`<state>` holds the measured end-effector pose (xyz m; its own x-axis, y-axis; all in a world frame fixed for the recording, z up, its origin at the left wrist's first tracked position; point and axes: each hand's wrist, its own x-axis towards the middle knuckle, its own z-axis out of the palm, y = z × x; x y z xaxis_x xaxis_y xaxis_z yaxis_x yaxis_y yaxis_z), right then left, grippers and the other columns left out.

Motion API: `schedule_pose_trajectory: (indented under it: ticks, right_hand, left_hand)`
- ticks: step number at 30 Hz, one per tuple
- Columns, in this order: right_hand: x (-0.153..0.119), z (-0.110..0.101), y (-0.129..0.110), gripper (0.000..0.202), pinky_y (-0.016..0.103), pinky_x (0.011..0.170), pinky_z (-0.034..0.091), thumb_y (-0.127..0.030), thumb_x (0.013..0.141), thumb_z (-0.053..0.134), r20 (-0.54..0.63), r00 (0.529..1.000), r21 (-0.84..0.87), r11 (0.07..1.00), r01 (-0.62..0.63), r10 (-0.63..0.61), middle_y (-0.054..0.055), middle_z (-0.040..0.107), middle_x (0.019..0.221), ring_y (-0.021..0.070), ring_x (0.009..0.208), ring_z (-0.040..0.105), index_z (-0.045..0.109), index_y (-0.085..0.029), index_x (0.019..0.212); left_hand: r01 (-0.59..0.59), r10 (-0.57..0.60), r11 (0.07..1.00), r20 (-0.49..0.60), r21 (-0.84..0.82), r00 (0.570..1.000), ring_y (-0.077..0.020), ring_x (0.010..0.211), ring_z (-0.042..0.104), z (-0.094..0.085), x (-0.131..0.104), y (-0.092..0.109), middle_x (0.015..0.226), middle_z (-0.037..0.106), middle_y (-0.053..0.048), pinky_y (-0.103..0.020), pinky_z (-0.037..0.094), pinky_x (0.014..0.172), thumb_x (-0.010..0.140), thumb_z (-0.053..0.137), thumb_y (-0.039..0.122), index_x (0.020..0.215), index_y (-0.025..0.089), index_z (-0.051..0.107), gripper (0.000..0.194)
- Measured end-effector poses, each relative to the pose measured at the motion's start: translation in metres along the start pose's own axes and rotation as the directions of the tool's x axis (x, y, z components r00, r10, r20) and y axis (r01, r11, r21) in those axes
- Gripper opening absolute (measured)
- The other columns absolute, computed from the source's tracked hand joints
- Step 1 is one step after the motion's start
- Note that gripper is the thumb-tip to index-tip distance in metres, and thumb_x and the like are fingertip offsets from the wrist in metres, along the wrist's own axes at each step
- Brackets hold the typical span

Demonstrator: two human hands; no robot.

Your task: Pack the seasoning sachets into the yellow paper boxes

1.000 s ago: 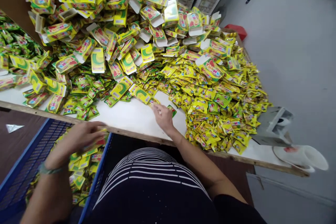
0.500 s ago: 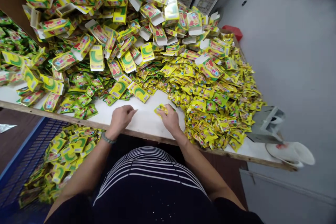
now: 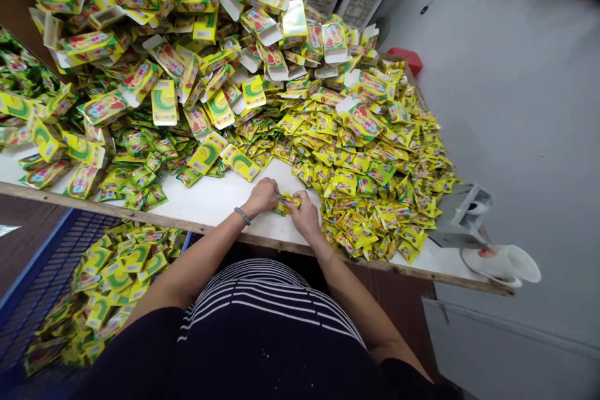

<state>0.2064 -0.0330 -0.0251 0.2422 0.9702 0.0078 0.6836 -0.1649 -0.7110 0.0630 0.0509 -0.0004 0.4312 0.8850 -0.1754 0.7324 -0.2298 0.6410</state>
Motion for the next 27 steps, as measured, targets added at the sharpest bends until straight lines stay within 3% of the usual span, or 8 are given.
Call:
schedule_pose_trajectory:
  ticks: [3, 6, 12, 17, 19, 23, 25, 27]
  right_hand:
    - [0.003, -0.012, 0.004, 0.032, 0.028, 0.059, 0.042, -0.046, 0.082, 0.058, 0.061, 0.998, 0.180, 0.983, -0.028, 0.018, -0.002, 0.058, 0.070, 0.0175, 0.060, 0.050, 0.061, -0.021, 0.101]
    - [0.006, -0.027, -0.005, 0.029, 0.028, 0.060, 0.041, -0.043, 0.084, 0.056, 0.163, 0.980, 0.203, 0.976, 0.079, -0.113, -0.001, 0.058, 0.072, 0.0172, 0.062, 0.050, 0.063, -0.021, 0.102]
    - [0.011, -0.033, -0.035, 0.055, 0.031, 0.072, 0.044, -0.029, 0.081, 0.060, 0.400, 0.884, 0.050, 0.969, 0.240, -0.240, 0.002, 0.064, 0.085, 0.0200, 0.074, 0.058, 0.049, -0.017, 0.133]
    - [0.013, -0.015, -0.034, 0.043, 0.034, 0.089, 0.045, -0.025, 0.077, 0.063, 0.357, 0.884, 0.045, 0.951, 0.307, -0.302, 0.012, 0.064, 0.111, 0.0243, 0.101, 0.059, 0.060, -0.015, 0.119]
    - [0.011, -0.008, -0.031, 0.036, 0.033, 0.086, 0.046, -0.024, 0.076, 0.063, 0.345, 0.890, 0.077, 0.954, 0.291, -0.299, 0.010, 0.065, 0.108, 0.0229, 0.098, 0.060, 0.063, -0.017, 0.112]
    - [0.003, 0.004, -0.024, 0.027, 0.028, 0.067, 0.044, -0.030, 0.077, 0.060, 0.362, 0.920, 0.146, 0.983, 0.107, -0.154, 0.000, 0.065, 0.078, 0.0167, 0.069, 0.057, 0.065, -0.020, 0.102]
    - [0.000, 0.007, -0.020, 0.026, 0.027, 0.063, 0.041, -0.036, 0.076, 0.060, 0.307, 0.948, 0.163, 0.986, 0.035, -0.084, -0.002, 0.063, 0.070, 0.0157, 0.062, 0.053, 0.064, -0.019, 0.095]
    - [0.000, 0.009, -0.017, 0.027, 0.027, 0.062, 0.041, -0.041, 0.075, 0.061, 0.239, 0.970, 0.190, 0.982, 0.002, -0.048, -0.001, 0.062, 0.069, 0.0161, 0.062, 0.053, 0.063, -0.019, 0.092]
  left_hand:
    - [0.032, -0.039, 0.966, -0.022, -0.257, 0.999, -0.0153, 0.062, 0.054, -0.006, -0.007, -0.017, 0.066, 0.060, -0.001, -0.026, 0.039, 0.057, 0.079, 0.067, 0.025, 0.081, 0.016, 0.062, 0.011]
    - [0.031, -0.035, 0.869, 0.000, -0.494, 0.999, -0.0119, 0.052, 0.048, -0.012, -0.015, -0.030, 0.056, 0.056, 0.002, -0.023, 0.033, 0.050, 0.073, 0.072, 0.027, 0.075, 0.017, 0.060, 0.016]
    - [0.171, 0.029, 0.662, 0.252, -0.730, 0.967, -0.0081, 0.047, 0.047, -0.018, -0.021, -0.031, 0.054, 0.058, 0.002, -0.022, 0.033, 0.048, 0.064, 0.072, 0.021, 0.071, 0.013, 0.065, 0.012]
    - [0.204, 0.040, 0.535, 0.266, -0.819, 0.963, -0.0053, 0.047, 0.045, -0.012, -0.022, -0.033, 0.058, 0.060, 0.002, -0.020, 0.029, 0.047, 0.063, 0.073, 0.021, 0.075, 0.011, 0.066, 0.017]
    - [0.186, 0.015, 0.515, 0.225, -0.837, 0.974, -0.0047, 0.044, 0.042, -0.008, -0.024, -0.035, 0.054, 0.058, 0.004, -0.019, 0.028, 0.046, 0.062, 0.076, 0.023, 0.080, 0.012, 0.063, 0.025]
    - [0.137, -0.041, 0.551, 0.137, -0.823, 0.990, -0.0084, 0.044, 0.049, -0.012, -0.030, -0.033, 0.051, 0.055, 0.008, -0.019, 0.033, 0.049, 0.065, 0.079, 0.034, 0.090, 0.018, 0.052, 0.041]
    - [0.122, -0.132, 0.663, 0.046, -0.739, 0.990, -0.0135, 0.052, 0.060, -0.027, -0.032, -0.033, 0.060, 0.063, 0.003, -0.023, 0.042, 0.055, 0.071, 0.076, 0.041, 0.094, 0.019, 0.050, 0.040]
    - [0.173, -0.315, 0.825, -0.183, -0.538, 0.931, -0.0200, 0.065, 0.067, -0.049, -0.031, -0.035, 0.072, 0.068, -0.004, -0.029, 0.047, 0.065, 0.080, 0.067, 0.047, 0.096, 0.019, 0.051, 0.036]
